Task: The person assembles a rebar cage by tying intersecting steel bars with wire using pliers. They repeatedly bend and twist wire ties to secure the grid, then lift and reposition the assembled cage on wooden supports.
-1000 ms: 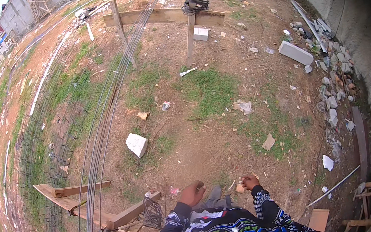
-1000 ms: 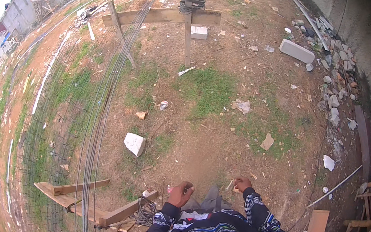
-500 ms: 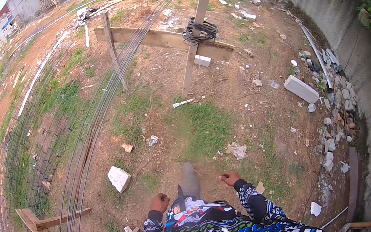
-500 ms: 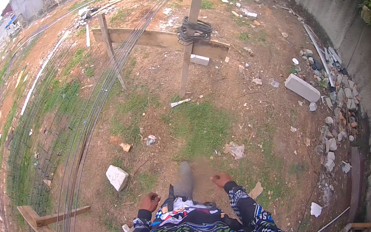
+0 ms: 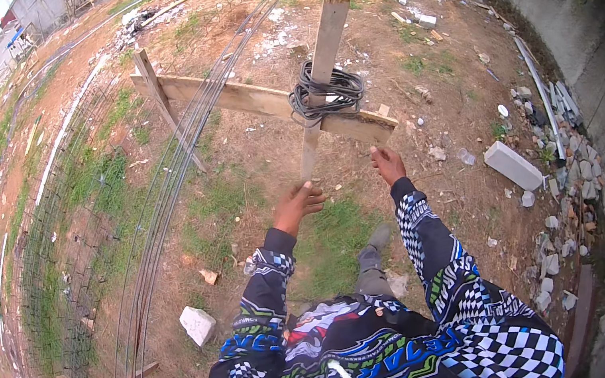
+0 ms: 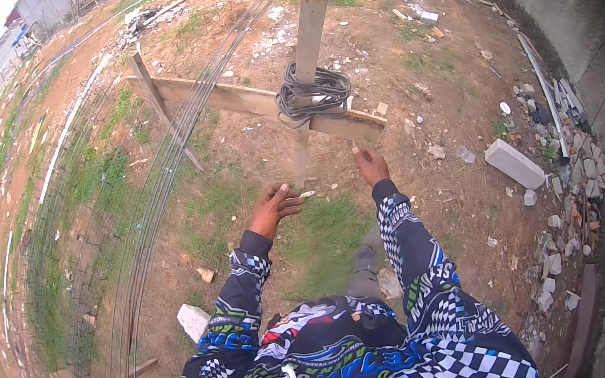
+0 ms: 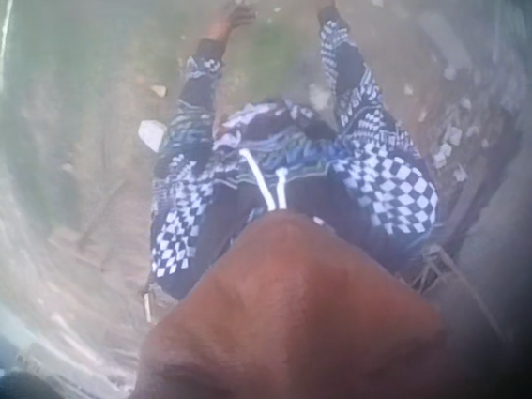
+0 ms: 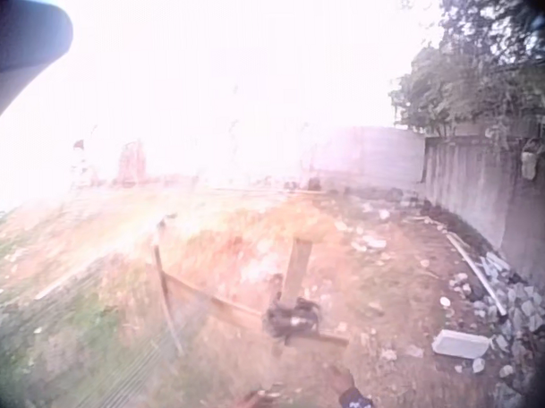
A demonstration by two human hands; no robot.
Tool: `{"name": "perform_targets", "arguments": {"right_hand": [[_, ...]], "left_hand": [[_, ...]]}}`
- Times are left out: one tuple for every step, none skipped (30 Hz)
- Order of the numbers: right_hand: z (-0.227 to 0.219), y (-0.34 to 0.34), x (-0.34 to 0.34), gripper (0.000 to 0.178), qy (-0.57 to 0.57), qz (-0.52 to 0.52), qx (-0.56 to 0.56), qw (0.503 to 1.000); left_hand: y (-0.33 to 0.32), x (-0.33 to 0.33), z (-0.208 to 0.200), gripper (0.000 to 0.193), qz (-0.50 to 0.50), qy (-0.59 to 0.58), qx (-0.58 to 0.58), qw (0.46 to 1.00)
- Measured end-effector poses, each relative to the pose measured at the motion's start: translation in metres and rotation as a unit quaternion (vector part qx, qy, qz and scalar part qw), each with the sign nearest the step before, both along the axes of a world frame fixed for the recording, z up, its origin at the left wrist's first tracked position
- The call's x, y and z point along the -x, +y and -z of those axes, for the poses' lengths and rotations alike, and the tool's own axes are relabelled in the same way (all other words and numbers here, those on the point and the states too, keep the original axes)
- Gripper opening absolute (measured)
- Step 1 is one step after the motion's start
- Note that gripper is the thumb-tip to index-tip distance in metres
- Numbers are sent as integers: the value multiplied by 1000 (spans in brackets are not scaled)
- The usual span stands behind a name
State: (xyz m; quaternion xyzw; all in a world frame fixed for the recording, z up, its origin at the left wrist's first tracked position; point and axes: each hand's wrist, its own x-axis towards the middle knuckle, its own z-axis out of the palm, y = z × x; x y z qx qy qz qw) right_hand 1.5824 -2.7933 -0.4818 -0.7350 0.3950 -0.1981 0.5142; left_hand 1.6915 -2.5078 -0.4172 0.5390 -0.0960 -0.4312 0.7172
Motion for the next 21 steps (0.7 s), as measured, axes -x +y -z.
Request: {"name": "perform_targets", "arguments": {"right_hand": [[0,-27,-21,50,12,4,67,998],[-4,-47,-43,50,-6,-7,90,996],[-16,-63,-71,49,-30,-26,111,993],[-25,-77,-94,49,-55,-43,131,989],[-29,-97,-111,50,-55,-64,190,978],[-40,-120,-134,50,-63,-83,251,962],[-52,-140,-158,51,-74,-102,310,942],[-54,-158,-173,51,-67,-147,306,938],[-55,-173,-186,51,-57,-188,300,933],[-58,-186,-198,52,-48,-230,295,926],[-50,-187,-203,54,13,-283,272,919],[-49,-196,-216,57,27,-328,217,919],[-46,-202,-226,59,40,-379,208,901],[-49,-204,-233,62,55,-428,199,880],[-50,-210,-241,62,58,-448,208,868],[-52,-216,-249,61,61,-468,215,855],[-53,-221,-257,61,61,-485,224,843],[-50,-222,-263,59,82,-504,195,837],[-48,-226,-273,58,103,-522,166,830],[-43,-228,-281,58,123,-540,134,822],[-52,-218,-283,52,144,-555,141,807]], "left_hand": [[-42,-12,1,48,-10,-11,38,999],[-82,-24,3,53,-50,9,71,996],[-117,-37,4,59,-98,24,104,989],[-152,-50,12,58,-154,8,106,982],[-191,-61,23,57,-208,-6,108,972],[-229,-79,29,57,-263,-27,113,958],[-258,-92,37,57,-323,-11,125,938],[-280,-101,43,57,-339,8,116,934],[-298,-107,44,57,-352,29,106,930],[-316,-112,45,56,-365,49,97,925],[-319,-103,41,48,-430,94,90,893],[-327,-107,54,44,-439,109,122,883],[-326,-117,71,41,-447,124,155,872],[-326,-122,85,38,-454,141,189,859],[-336,-120,79,36,-481,141,193,843],[-346,-116,73,33,-508,141,196,827],[-354,-112,59,31,-532,139,199,811],[-357,-110,51,30,-534,159,195,807],[-361,-112,43,29,-535,179,191,803],[-362,-111,38,28,-538,200,184,798],[-354,-107,35,28,-550,186,169,797]]}}
